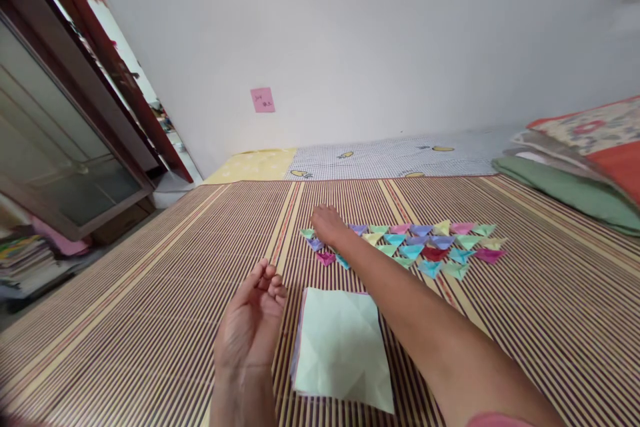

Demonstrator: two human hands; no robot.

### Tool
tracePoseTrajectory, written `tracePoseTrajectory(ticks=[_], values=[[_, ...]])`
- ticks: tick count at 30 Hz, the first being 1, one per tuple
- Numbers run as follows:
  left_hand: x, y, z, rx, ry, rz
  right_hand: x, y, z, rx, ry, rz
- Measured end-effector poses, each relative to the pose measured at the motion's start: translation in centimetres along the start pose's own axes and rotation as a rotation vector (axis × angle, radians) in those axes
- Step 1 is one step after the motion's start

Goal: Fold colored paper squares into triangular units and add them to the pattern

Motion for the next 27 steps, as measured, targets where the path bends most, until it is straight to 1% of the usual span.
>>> tracePoseTrajectory(ticks=[11,27], values=[[0.14,-0.07,-0.02,0.010,0.003,-0.013,-0.10,-0.35,-0.18,0.000,-0.008,0.014],[0.09,-0.23,0.18,0.016,-0.002,-0.017,-0.66,-0.09,-0.70,0.011,0.012,0.026]])
Point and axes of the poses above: each hand's wrist, its own z-axis towards the middle knuckle, its own x-axis out of the back of the hand, y = z × x, the point moved 3 cm from there along z, towards the middle knuckle, and after that the axes turned 1 degree about x, right-handed, at the moved point
